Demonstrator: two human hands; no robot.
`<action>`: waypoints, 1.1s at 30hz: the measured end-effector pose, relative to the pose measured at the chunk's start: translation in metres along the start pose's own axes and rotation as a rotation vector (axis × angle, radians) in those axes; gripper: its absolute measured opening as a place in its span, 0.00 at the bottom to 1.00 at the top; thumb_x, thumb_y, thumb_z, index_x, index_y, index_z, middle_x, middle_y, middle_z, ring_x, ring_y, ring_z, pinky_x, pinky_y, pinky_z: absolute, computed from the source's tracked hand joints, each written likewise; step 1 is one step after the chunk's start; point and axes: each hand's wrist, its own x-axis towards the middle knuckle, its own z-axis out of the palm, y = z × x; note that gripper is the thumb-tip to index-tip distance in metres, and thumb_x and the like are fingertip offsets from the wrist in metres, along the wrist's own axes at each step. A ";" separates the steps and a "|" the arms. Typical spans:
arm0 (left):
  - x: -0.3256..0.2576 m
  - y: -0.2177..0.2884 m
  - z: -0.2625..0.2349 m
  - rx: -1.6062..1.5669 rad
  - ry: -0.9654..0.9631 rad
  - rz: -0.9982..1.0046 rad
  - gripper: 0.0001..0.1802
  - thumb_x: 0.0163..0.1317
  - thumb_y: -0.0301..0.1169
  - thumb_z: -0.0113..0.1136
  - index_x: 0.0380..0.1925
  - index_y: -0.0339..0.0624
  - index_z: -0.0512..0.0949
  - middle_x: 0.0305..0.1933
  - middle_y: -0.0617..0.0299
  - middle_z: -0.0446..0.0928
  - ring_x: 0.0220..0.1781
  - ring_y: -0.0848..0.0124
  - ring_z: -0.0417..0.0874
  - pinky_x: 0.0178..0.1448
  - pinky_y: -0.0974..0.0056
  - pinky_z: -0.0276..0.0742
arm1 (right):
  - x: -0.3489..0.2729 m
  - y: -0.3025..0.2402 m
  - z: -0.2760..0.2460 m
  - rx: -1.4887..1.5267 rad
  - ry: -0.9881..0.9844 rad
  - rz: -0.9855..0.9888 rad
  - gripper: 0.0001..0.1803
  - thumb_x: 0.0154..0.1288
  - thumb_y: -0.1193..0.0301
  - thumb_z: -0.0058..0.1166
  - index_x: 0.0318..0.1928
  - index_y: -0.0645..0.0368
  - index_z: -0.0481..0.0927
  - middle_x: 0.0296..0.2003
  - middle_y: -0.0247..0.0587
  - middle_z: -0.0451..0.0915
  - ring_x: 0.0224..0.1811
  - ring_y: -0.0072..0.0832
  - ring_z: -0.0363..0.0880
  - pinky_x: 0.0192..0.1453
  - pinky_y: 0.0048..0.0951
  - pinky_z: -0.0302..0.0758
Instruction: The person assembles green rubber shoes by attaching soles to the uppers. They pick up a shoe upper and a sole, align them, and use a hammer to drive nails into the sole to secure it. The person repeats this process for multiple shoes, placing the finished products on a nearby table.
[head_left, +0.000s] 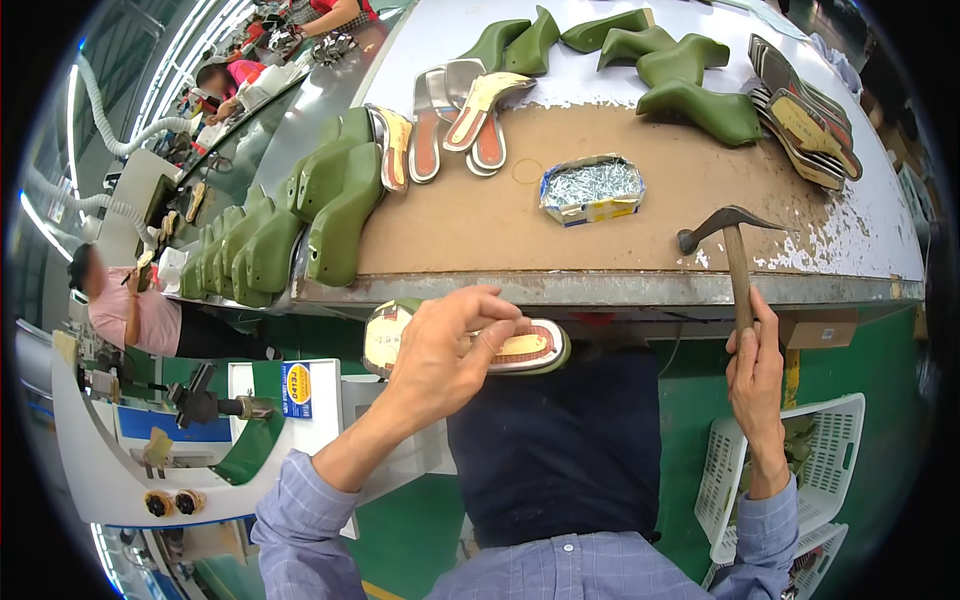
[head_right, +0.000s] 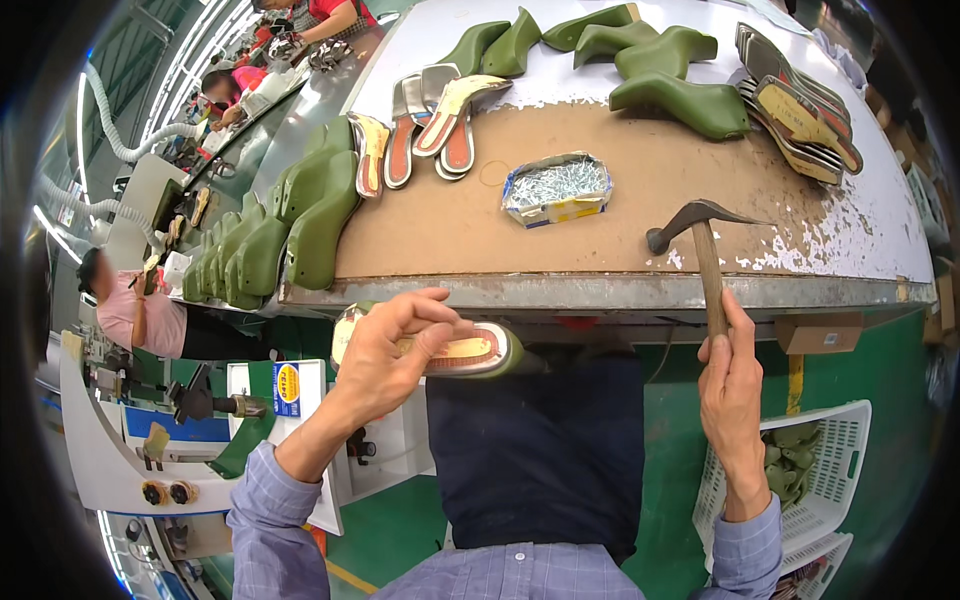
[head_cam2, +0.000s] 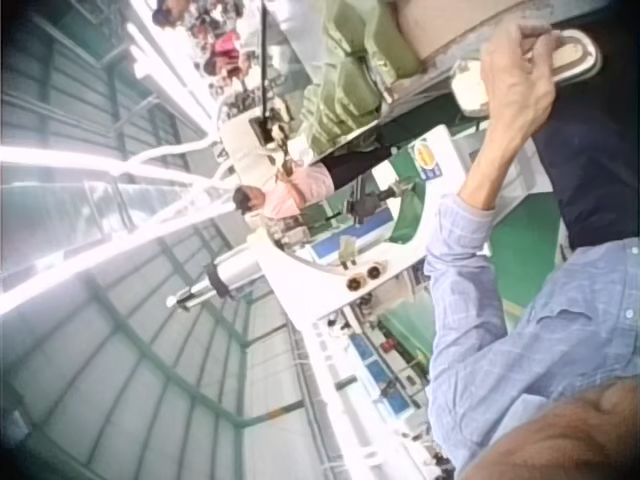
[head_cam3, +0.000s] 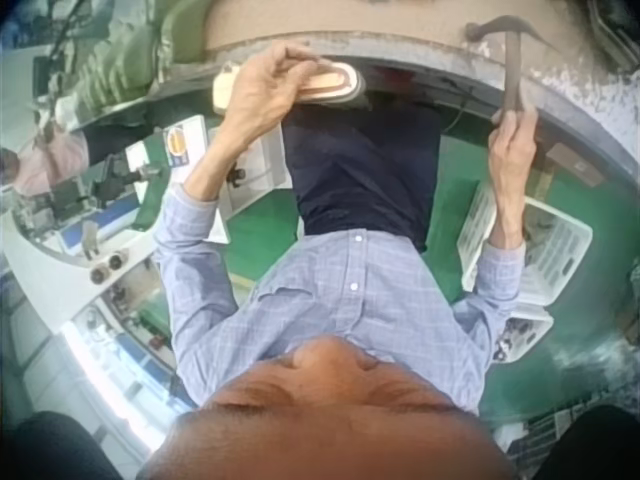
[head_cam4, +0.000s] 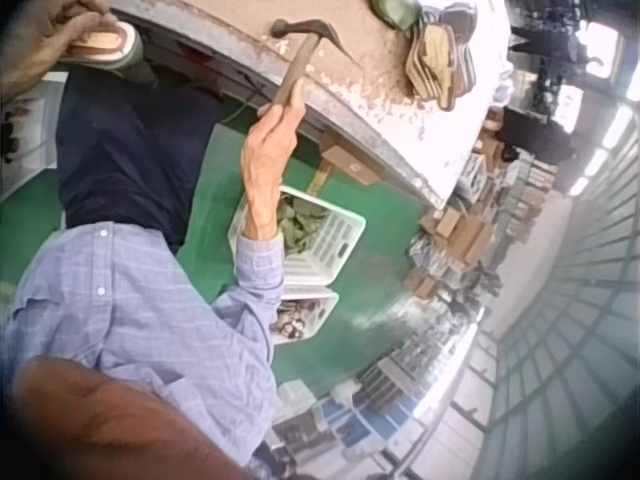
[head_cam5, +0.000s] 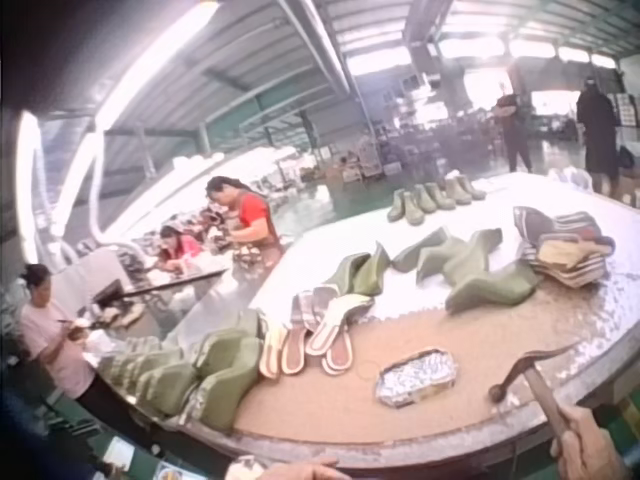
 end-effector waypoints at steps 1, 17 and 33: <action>-0.001 -0.002 0.001 -0.134 0.017 -0.062 0.04 0.67 0.25 0.66 0.39 0.37 0.83 0.47 0.55 0.87 0.59 0.63 0.83 0.64 0.61 0.74 | 0.000 0.003 0.000 0.003 0.002 -0.010 0.25 0.85 0.67 0.33 0.78 0.48 0.60 0.31 0.28 0.69 0.20 0.10 0.57 0.23 0.16 0.57; 0.010 0.003 -0.001 0.148 -0.119 -0.037 0.06 0.61 0.29 0.70 0.38 0.44 0.89 0.54 0.57 0.87 0.68 0.55 0.78 0.72 0.50 0.70 | -0.002 0.010 -0.001 -0.008 0.018 0.026 0.25 0.86 0.65 0.33 0.78 0.46 0.60 0.29 0.27 0.70 0.19 0.09 0.58 0.19 0.15 0.57; 0.010 0.004 0.000 0.196 -0.117 -0.054 0.07 0.61 0.30 0.70 0.39 0.45 0.89 0.51 0.60 0.88 0.69 0.53 0.78 0.71 0.52 0.72 | 0.000 0.000 -0.004 -0.006 0.009 0.082 0.26 0.83 0.71 0.34 0.78 0.52 0.61 0.28 0.32 0.71 0.22 0.15 0.61 0.28 0.22 0.64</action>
